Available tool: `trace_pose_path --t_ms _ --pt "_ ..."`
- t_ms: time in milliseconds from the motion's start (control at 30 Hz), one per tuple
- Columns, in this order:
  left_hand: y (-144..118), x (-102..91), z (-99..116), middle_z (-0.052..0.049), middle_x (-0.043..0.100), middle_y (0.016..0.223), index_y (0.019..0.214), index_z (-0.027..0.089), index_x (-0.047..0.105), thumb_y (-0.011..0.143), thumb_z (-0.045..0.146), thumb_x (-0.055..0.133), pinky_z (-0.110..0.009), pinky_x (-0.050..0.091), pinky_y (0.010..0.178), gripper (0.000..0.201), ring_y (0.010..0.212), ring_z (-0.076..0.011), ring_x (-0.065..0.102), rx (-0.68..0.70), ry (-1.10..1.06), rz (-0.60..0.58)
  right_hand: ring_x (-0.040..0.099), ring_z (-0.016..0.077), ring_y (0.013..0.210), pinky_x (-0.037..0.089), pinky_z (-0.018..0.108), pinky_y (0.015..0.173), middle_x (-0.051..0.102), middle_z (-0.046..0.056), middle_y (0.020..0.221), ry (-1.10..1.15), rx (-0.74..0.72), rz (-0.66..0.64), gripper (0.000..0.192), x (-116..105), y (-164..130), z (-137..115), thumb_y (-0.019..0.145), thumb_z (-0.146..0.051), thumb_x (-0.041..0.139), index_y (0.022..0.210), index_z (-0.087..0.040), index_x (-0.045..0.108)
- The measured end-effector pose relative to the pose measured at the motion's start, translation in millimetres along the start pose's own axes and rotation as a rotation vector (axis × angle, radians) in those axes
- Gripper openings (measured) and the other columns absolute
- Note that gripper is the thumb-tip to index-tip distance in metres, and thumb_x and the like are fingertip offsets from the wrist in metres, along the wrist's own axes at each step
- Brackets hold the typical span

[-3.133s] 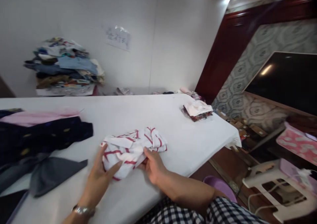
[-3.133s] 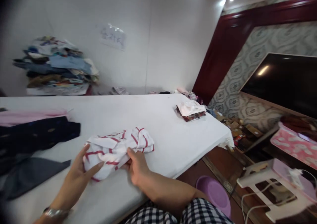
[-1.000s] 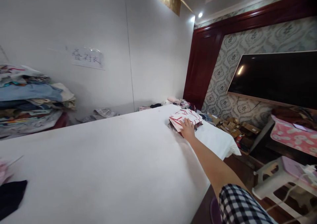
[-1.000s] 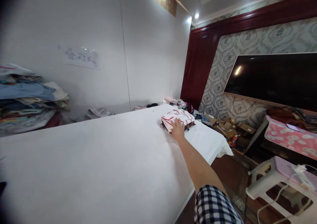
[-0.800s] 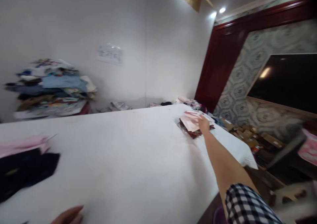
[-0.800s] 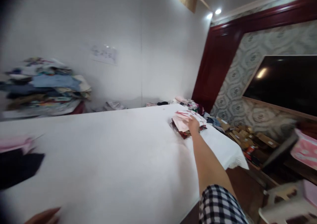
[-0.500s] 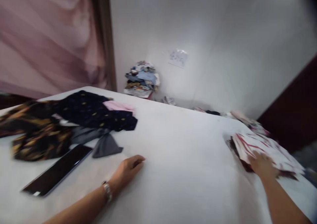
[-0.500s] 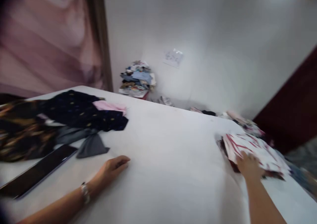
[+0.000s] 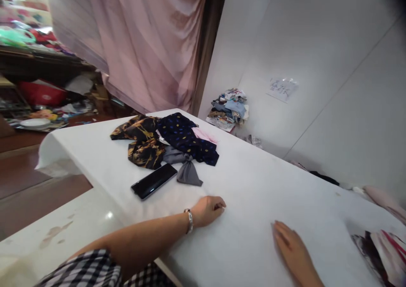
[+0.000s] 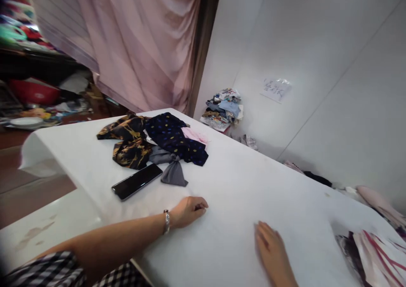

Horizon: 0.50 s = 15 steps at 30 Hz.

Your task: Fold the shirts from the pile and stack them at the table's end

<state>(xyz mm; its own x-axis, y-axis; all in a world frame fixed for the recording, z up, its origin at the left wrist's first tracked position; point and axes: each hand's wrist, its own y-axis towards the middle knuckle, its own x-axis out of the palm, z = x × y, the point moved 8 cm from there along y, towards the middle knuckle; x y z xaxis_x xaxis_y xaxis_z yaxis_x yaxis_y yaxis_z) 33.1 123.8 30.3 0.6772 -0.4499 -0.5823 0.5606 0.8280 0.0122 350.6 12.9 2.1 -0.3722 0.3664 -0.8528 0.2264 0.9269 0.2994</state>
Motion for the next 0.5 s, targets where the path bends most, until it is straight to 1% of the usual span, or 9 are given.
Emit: trace_pose_path --t_ms 67,133,167,233,300,400,467,500 --pt "-0.2 0.6 -0.2 -0.001 0.074 0.093 0.098 0.023 0.069 0.080 0.028 0.052 -0.025 0.049 0.075 0.025 0.084 -0.0155 0.067 0.001 -0.001 -0.009 0.061 0.0282 0.116 0.046 0.050 0.103 0.067 0.001 0.121 0.080 -0.111 -0.123 0.040 26.2 0.7 -53.1 0.080 -0.049 0.044 0.106 -0.040 0.072" --pt "-0.6 1.0 -0.5 -0.002 0.075 0.094 0.098 0.022 0.069 0.079 0.028 0.053 -0.025 0.049 0.076 0.026 0.085 -0.0158 0.068 0.006 -0.005 -0.016 0.056 0.0270 0.123 0.046 0.047 0.104 0.062 0.002 0.130 0.102 -0.185 -0.230 0.041 46.4 0.0 -95.0 0.082 -0.044 0.047 0.114 -0.033 0.070" --pt "-0.8 1.1 -0.7 -0.002 0.075 0.094 0.098 0.022 0.070 0.079 0.028 0.053 -0.025 0.049 0.077 0.026 0.085 -0.0159 0.068 0.011 -0.009 -0.017 0.052 0.0269 0.127 0.044 0.046 0.106 0.058 0.003 0.134 0.099 -0.210 -0.261 0.041 53.7 0.0 -110.8 0.083 -0.042 0.048 0.116 -0.030 0.069" --pt "-0.9 2.0 -0.9 -0.002 0.075 0.094 0.098 0.022 0.070 0.079 0.029 0.054 -0.026 0.050 0.077 0.026 0.085 -0.0161 0.068 0.026 -0.019 -0.020 0.047 0.0283 0.131 0.040 0.049 0.109 0.054 0.006 0.138 0.087 -0.238 -0.263 0.041 62.8 1.4 -132.2 0.085 -0.039 0.050 0.118 -0.024 0.068" --pt "0.1 3.6 -2.4 -0.001 0.075 0.092 0.098 0.023 0.070 0.079 0.030 0.055 -0.026 0.051 0.076 0.025 0.083 -0.0163 0.067 0.022 -0.040 -0.024 0.044 0.0294 0.133 0.036 0.053 0.111 0.052 0.007 0.140 0.110 -0.245 -0.214 0.040 66.4 3.7 -141.5 0.086 -0.037 0.050 0.120 -0.023 0.067" --pt "6.7 6.0 -6.6 -0.001 0.074 0.088 0.098 0.021 0.069 0.078 0.031 0.058 -0.025 0.052 0.068 0.024 0.076 -0.0156 0.068 -0.048 -0.098 -0.047 0.041 0.0292 0.136 0.032 0.056 0.112 0.050 0.003 0.142 0.162 -0.252 -0.166 0.040 71.4 4.7 -140.6 0.087 -0.037 0.051 0.124 -0.030 0.064" --pt "16.0 1.2 -6.0 -0.001 0.074 0.086 0.100 0.019 0.068 0.079 0.030 0.057 -0.024 0.052 0.059 0.026 0.068 -0.0142 0.067 -0.082 -0.115 -0.055 0.040 0.0294 0.136 0.031 0.057 0.113 0.049 0.000 0.143 0.162 -0.249 -0.154 0.040 75.4 4.3 -134.3 0.087 -0.039 0.050 0.125 -0.034 0.062" --pt "22.4 -5.9 -4.0 -0.001 0.074 0.085 0.102 0.019 0.068 0.081 0.031 0.056 -0.023 0.052 0.056 0.027 0.065 -0.0137 0.067 -0.084 -0.108 -0.044 0.040 0.0297 0.136 0.032 0.057 0.113 0.048 -0.002 0.143 0.159 -0.245 -0.145 0.041 76.9 4.4 -130.6 0.087 -0.040 0.049 0.126 -0.037 0.061"
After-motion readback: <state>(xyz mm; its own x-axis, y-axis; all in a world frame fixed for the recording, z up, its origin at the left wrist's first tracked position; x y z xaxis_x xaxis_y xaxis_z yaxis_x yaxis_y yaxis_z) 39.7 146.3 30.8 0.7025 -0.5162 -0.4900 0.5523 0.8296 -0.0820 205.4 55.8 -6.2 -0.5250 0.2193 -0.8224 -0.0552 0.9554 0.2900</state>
